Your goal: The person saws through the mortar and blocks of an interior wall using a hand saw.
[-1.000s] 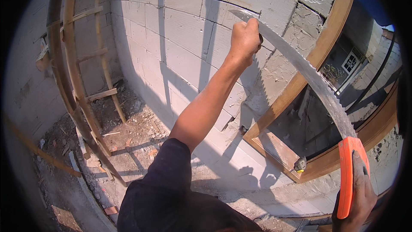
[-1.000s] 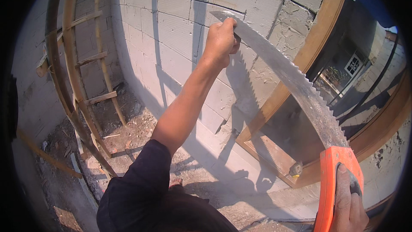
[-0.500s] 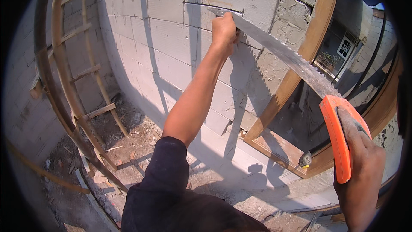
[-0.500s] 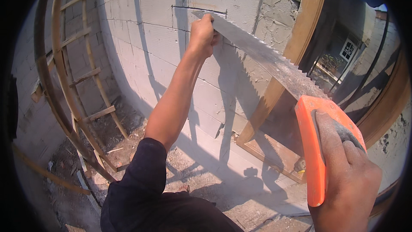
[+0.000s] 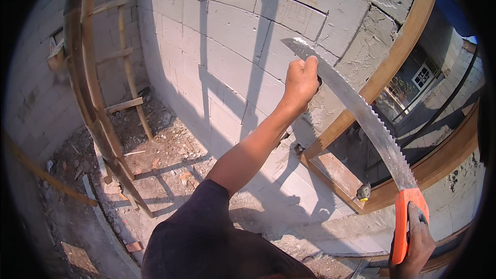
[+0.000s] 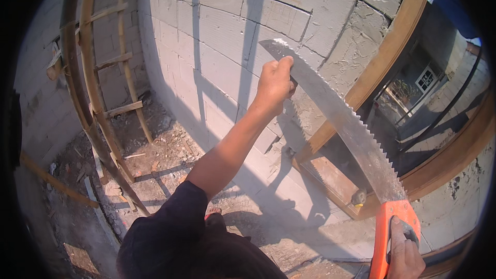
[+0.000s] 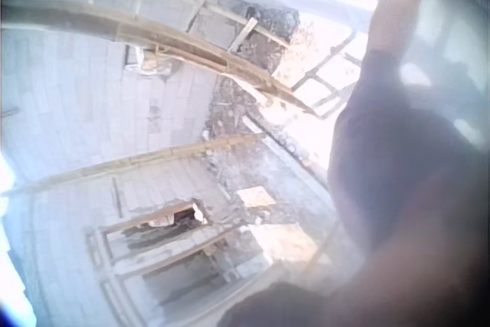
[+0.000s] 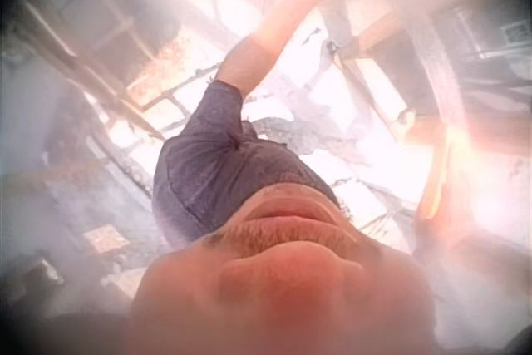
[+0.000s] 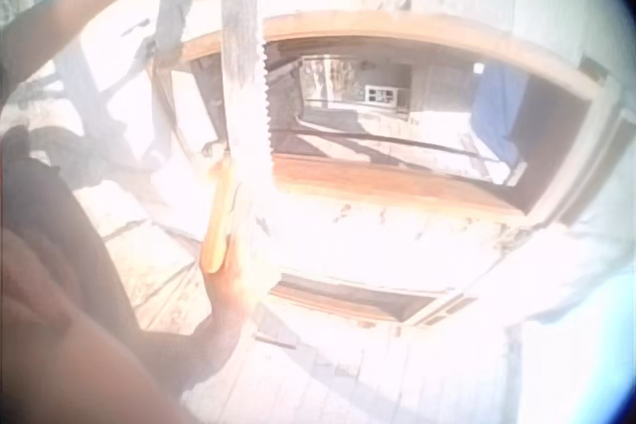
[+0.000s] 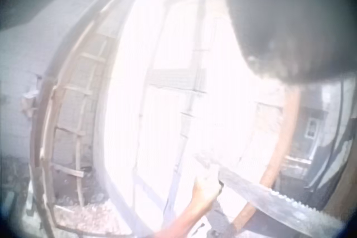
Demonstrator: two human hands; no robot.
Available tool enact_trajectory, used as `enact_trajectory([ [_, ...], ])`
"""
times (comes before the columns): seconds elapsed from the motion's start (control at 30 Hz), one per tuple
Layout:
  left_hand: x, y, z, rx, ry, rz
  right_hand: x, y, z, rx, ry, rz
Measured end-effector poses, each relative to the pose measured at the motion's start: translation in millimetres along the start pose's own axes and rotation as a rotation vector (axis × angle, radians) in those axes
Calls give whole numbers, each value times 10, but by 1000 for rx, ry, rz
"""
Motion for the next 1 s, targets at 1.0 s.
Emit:
enact_trajectory([
  [1.0, 1561, 1407, 15, 34, 16, 210, 2189, -291, -499, 404, 36, 264],
])
Point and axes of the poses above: each hand's wrist, its own x-axis towards the middle knuckle, its own y-axis out of the back of the hand, z = x × y, the point moved 7 cm from there along x, towards the middle knuckle, and after that the axes turned 2 degrees about x, right-handed, at the moved point
